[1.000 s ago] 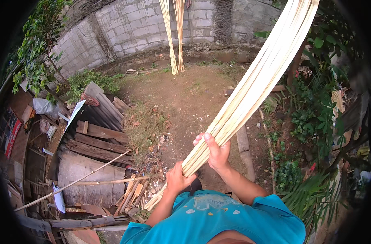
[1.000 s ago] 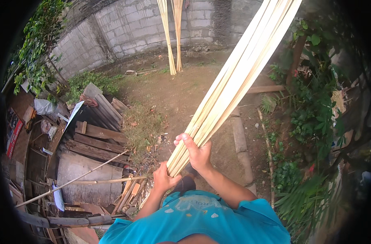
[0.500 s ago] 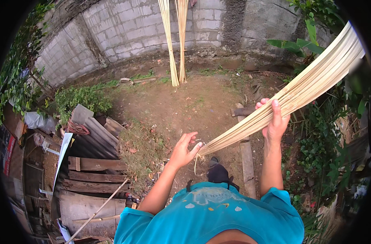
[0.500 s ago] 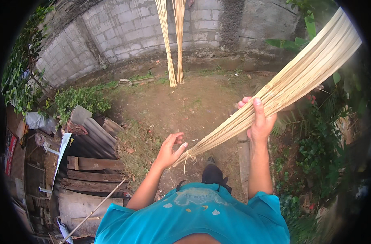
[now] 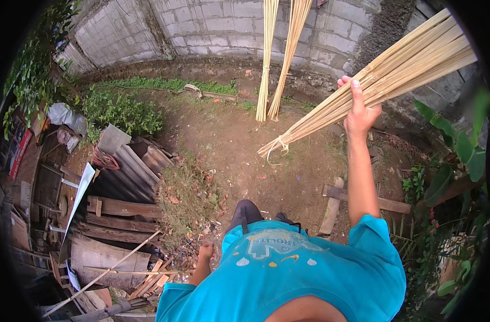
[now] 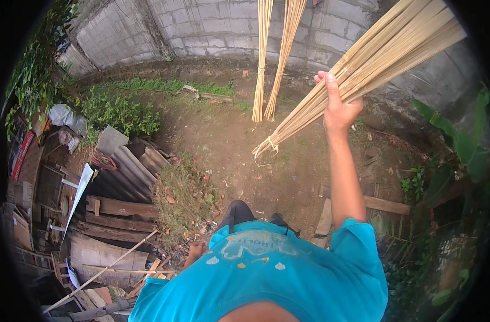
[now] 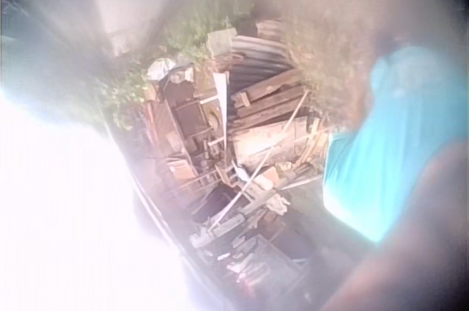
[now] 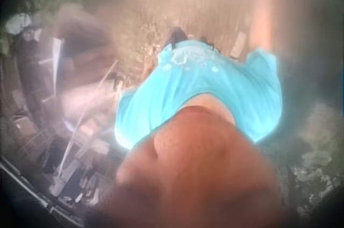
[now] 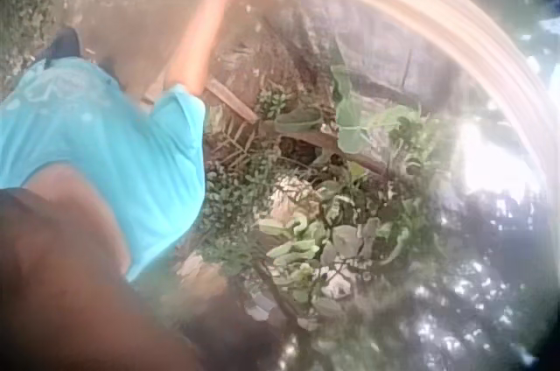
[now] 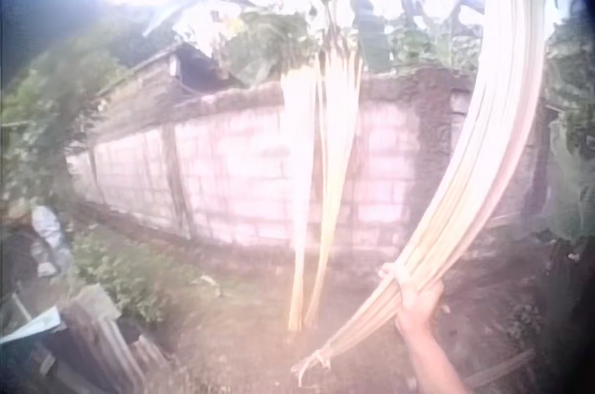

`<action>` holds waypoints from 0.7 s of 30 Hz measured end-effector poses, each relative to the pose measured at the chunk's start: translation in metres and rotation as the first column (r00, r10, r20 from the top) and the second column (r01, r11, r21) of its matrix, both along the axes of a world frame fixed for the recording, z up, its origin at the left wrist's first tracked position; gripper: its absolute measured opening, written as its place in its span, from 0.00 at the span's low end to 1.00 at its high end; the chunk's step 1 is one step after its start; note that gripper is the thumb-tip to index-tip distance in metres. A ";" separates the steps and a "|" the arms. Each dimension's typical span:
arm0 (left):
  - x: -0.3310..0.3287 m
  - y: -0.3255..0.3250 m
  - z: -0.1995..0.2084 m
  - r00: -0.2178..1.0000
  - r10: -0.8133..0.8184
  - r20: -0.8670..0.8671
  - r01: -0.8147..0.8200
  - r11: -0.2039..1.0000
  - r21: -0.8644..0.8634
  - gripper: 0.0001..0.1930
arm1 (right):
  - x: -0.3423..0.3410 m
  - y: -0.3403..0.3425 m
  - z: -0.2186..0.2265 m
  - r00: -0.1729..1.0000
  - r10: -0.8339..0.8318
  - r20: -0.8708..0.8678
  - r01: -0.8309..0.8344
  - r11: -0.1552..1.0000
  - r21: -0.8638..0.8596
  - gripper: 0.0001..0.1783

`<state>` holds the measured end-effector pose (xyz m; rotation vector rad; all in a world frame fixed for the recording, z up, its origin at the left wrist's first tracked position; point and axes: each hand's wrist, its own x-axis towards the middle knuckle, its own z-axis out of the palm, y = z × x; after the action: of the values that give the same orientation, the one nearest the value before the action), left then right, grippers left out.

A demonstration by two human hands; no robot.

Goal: The person sits on a pile of straw and uses a knife to split long bamboo stalks into thin strips. They repeatedly shave the stalks against a wooden board, gather the finished strips, and finally stand to place the bundle against a wall.

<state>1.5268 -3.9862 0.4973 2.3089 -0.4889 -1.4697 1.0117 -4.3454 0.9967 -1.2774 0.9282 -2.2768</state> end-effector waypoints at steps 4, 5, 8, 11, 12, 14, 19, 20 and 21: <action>-0.031 -0.020 0.000 0.956 0.294 -0.024 -0.290 0.952 0.101 0.11 | 0.021 -0.144 -0.008 0.992 0.085 -0.093 -0.090 0.994 -0.057 0.10; -0.036 -0.025 -0.032 0.946 0.319 -0.052 -0.311 0.943 0.122 0.11 | 0.029 -0.179 -0.008 0.990 0.096 -0.107 -0.105 0.991 -0.087 0.08; -0.050 -0.087 -0.088 0.930 0.346 -0.122 -0.328 0.933 0.152 0.11 | 0.048 -0.279 -0.017 0.980 0.157 -0.123 -0.166 0.984 -0.066 0.09; -0.072 -0.219 -0.052 0.951 0.294 -0.093 -0.290 0.955 0.059 0.13 | 0.063 -0.383 -0.036 0.974 0.154 -0.165 -0.166 0.984 -0.063 0.08; -0.082 -0.276 -0.024 0.961 0.259 -0.093 -0.258 0.966 0.019 0.13 | 0.070 -0.419 -0.037 0.973 0.159 -0.166 -0.174 0.982 -0.077 0.08; -0.075 -0.358 -0.008 0.983 0.168 -0.077 -0.172 0.984 -0.049 0.15 | 0.085 -0.478 -0.049 0.958 0.211 -0.195 -0.218 0.976 -0.013 0.08; -0.010 -0.538 0.012 0.988 0.124 0.093 -0.057 0.847 -0.528 0.16 | 0.130 -0.604 -0.070 0.910 0.396 -0.121 -0.378 0.914 0.148 0.08; 0.003 -0.567 0.024 0.977 0.162 0.141 -0.040 0.784 -0.619 0.16 | 0.137 -0.633 -0.080 0.897 0.426 -0.120 -0.402 0.897 0.183 0.08; 0.004 -0.599 0.048 0.974 0.225 0.040 -0.152 0.770 -0.620 0.15 | 0.139 -0.665 -0.099 0.882 0.445 -0.157 -0.384 0.870 0.310 0.08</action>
<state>1.5309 -4.5850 0.5450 1.8463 -0.6329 -0.9010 1.1506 -5.0107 0.8980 -1.4624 0.8931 -1.6376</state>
